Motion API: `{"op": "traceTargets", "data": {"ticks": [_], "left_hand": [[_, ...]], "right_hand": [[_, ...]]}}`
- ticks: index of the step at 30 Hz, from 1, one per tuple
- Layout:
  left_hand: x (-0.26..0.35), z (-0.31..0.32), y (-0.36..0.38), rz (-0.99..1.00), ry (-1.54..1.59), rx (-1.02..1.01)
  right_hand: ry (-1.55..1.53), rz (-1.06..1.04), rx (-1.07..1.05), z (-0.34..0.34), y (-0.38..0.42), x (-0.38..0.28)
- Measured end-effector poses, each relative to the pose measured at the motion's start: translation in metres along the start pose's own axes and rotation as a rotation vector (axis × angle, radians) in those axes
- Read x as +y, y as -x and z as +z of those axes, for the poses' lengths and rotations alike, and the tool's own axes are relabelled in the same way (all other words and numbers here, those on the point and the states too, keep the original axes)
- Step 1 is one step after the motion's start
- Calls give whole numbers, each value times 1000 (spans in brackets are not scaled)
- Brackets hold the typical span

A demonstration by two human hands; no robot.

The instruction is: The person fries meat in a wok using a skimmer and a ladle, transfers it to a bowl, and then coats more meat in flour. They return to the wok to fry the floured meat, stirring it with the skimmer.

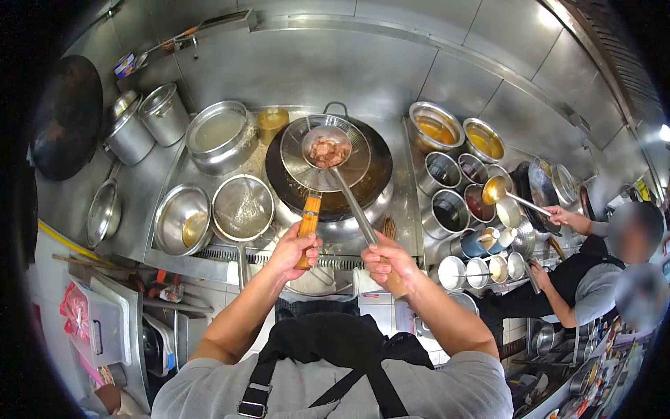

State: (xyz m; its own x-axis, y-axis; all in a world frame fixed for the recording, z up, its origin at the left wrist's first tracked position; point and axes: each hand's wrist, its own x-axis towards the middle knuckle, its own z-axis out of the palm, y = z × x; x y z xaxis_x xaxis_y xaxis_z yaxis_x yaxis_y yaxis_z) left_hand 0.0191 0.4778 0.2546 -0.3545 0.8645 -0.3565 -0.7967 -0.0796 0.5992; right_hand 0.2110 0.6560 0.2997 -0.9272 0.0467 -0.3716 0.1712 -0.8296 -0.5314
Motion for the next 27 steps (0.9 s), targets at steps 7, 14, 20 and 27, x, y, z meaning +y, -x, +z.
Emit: {"op": "traceTargets", "data": {"ticks": [7, 14, 20, 27], "left_hand": [[-3, -37, 8, 122, -88, 186], [41, -169, 98, 383, -222, 365], [59, -307, 148, 397, -325, 527], [105, -278, 184, 295, -397, 446]], "right_hand": [[-247, 11, -87, 4, 14, 5], [-146, -271, -104, 49, 44, 27], [-82, -427, 235, 86, 64, 86], [-128, -496, 406, 136, 71, 129]]}}
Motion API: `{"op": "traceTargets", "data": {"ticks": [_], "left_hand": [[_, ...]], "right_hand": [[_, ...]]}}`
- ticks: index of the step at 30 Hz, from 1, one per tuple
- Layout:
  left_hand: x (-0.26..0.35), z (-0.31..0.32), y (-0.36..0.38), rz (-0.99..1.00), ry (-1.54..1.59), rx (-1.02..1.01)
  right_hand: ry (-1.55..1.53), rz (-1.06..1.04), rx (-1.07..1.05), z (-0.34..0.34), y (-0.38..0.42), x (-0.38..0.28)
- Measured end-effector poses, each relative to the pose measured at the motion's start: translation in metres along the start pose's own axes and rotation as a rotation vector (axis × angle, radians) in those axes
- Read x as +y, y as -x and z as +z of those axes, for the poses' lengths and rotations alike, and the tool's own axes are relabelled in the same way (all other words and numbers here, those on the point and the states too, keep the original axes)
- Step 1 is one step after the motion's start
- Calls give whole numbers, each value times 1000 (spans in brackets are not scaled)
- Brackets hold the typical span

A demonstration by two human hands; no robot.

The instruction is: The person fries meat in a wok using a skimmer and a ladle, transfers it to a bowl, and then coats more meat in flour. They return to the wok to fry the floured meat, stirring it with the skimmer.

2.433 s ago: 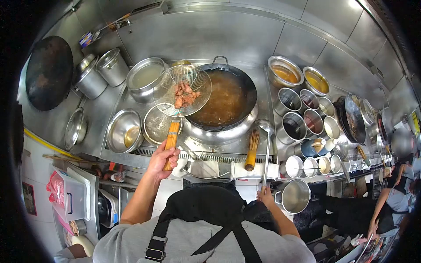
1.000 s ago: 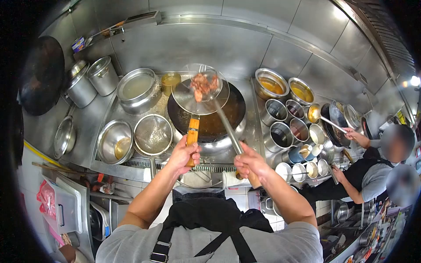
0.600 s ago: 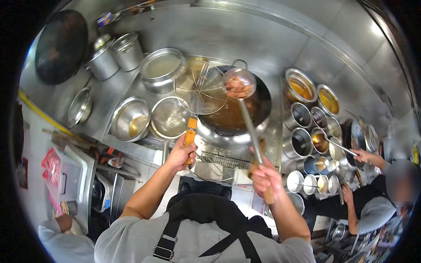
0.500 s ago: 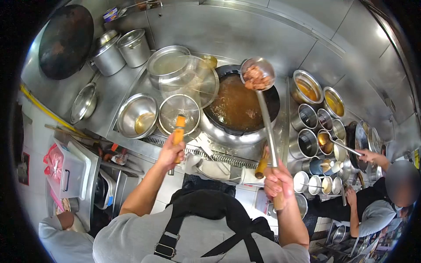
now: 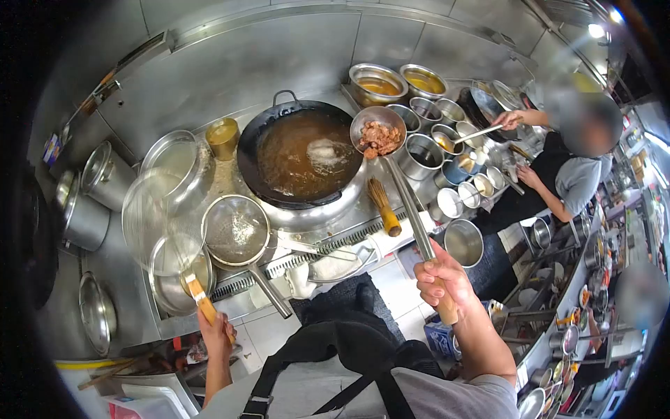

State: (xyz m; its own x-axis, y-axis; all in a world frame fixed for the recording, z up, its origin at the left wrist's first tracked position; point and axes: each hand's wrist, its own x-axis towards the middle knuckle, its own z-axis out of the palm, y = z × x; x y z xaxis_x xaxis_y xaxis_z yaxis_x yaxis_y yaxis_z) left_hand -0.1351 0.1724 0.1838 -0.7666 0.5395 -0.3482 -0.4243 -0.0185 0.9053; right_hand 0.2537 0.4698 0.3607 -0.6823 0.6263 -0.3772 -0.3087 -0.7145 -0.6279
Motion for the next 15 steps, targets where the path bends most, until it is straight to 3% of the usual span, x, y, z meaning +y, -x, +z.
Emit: {"op": "traceTargets", "data": {"ticks": [3, 5, 6, 7, 9, 11, 15], "left_hand": [[48, 38, -29, 4, -293, -146], [64, 75, -71, 112, -388, -344], [65, 102, -90, 98, -483, -335], [57, 125, -115, 87, -519, -413], [-8, 161, -197, 373, -752, -463], [34, 220, -153, -6, -650, -484], [13, 247, -151, -218, -297, -644]], "right_hand": [[-19, -32, 39, 9, 8, 13], [-16, -45, 15, 8, 8, 20], [-20, -45, 12, 13, 8, 22], [-19, -51, 10, 15, 6, 25], [-2, -36, -11, 15, 0, 28], [-8, -48, 14, 18, -1, 33], [19, -45, 32, 17, -2, 36]]}}
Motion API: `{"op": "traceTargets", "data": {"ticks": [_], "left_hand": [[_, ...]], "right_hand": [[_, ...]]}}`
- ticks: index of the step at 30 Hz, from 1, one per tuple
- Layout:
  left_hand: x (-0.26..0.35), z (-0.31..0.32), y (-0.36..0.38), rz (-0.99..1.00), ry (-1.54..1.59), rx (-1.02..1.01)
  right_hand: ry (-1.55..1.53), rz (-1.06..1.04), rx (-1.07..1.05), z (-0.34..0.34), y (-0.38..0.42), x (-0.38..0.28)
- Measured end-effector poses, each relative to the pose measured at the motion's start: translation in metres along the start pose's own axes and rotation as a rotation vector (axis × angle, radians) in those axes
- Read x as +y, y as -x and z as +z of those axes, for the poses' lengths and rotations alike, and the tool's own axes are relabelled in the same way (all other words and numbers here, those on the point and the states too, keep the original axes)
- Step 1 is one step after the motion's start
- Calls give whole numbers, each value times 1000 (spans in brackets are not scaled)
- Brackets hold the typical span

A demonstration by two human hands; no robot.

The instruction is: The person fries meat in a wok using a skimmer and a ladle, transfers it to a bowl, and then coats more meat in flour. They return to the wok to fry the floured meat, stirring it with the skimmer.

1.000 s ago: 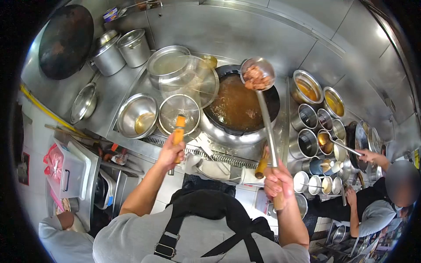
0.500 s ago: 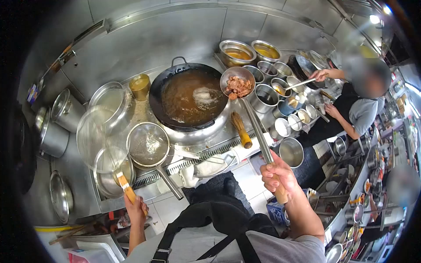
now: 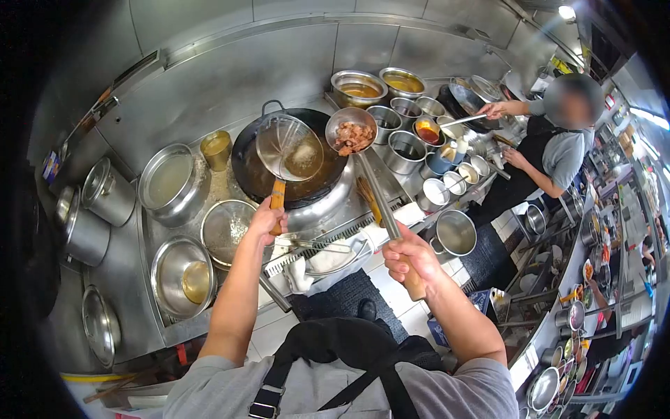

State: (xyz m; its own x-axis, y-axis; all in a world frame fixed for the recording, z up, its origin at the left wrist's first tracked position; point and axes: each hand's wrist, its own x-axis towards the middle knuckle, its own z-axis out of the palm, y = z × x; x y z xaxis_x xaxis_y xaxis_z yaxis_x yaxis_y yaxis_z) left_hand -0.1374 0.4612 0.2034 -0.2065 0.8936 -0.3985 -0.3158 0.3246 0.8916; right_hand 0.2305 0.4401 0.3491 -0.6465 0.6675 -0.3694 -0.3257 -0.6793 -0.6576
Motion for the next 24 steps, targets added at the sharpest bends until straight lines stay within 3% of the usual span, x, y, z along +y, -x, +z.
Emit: {"op": "traceTargets", "data": {"ticks": [3, 8, 11, 12, 14, 16, 18, 19, 20, 22, 24], "left_hand": [[-2, 8, 21, -31, 384, -53], [27, 20, 48, 107, 236, 27], [31, 32, 58, 306, -151, 206], [25, 34, 54, 311, -153, 210], [19, 42, 55, 362, -593, 353], [20, 51, 65, 435, -708, 384], [7, 49, 59, 346, -764, 392], [-34, 26, 23, 404, -616, 392], [-33, 24, 35, 395, -610, 410], [-22, 25, 68, 209, -69, 314], [-29, 4, 99, 215, 180, 281]], "right_hand": [[101, -2, -15, -3, -8, -11], [173, -43, 45, 11, -27, -29], [377, -39, -39, 21, -44, -38], [378, -42, -45, 21, -53, -35], [508, -23, 8, 20, -74, -27], [476, 25, -41, 24, -89, -23], [159, 148, -89, 15, -109, -11], [30, 196, -159, 10, -116, -5], [36, 214, -168, 10, -117, -1], [-118, 293, -191, 9, -117, 10], [-146, 334, -235, 8, -112, 10]]}}
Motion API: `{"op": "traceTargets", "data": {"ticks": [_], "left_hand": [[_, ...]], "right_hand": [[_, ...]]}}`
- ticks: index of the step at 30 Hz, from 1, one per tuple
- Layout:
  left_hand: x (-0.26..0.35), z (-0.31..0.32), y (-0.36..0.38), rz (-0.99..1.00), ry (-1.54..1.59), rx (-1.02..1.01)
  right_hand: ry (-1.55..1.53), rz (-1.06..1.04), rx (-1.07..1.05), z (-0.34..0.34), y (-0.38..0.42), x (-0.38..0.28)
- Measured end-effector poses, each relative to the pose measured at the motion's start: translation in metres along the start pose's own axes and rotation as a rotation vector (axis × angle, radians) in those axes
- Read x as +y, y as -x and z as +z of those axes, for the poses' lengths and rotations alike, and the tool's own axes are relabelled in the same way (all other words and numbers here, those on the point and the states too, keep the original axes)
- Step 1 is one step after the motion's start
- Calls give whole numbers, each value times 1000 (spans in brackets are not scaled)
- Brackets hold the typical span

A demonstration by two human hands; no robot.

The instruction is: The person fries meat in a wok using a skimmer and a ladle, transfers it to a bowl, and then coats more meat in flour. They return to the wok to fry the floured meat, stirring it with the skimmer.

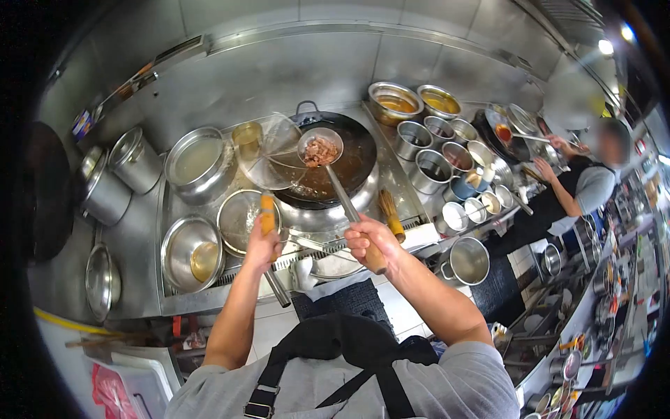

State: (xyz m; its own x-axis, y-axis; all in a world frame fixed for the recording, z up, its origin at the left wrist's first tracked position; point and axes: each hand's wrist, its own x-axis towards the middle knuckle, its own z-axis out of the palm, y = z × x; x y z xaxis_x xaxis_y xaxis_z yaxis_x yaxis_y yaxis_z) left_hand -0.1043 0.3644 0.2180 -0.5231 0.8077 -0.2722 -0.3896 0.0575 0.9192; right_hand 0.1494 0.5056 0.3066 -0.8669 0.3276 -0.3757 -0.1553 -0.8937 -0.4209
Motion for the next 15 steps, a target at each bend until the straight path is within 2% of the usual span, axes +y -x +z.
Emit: {"op": "traceTargets", "data": {"ticks": [3, 5, 8, 9, 13, 15], "left_hand": [[3, -56, 52, 65, 116, 56], [4, -90, 90, 98, 58, 287], [-9, -153, 135, 72, 62, 367], [-22, -177, 147, 122, 28, 326], [-67, -227, 184, 17, 36, 472], [-89, -254, 194, -37, -27, 442]], "right_hand": [[6, 27, -56, 5, 13, -7], [45, 18, -65, 5, 15, -11], [91, -3, -86, 1, 10, -14], [96, -11, -75, 0, 7, -14], [48, -30, -59, -9, -8, -15], [9, -31, -61, -12, -4, -16]]}}
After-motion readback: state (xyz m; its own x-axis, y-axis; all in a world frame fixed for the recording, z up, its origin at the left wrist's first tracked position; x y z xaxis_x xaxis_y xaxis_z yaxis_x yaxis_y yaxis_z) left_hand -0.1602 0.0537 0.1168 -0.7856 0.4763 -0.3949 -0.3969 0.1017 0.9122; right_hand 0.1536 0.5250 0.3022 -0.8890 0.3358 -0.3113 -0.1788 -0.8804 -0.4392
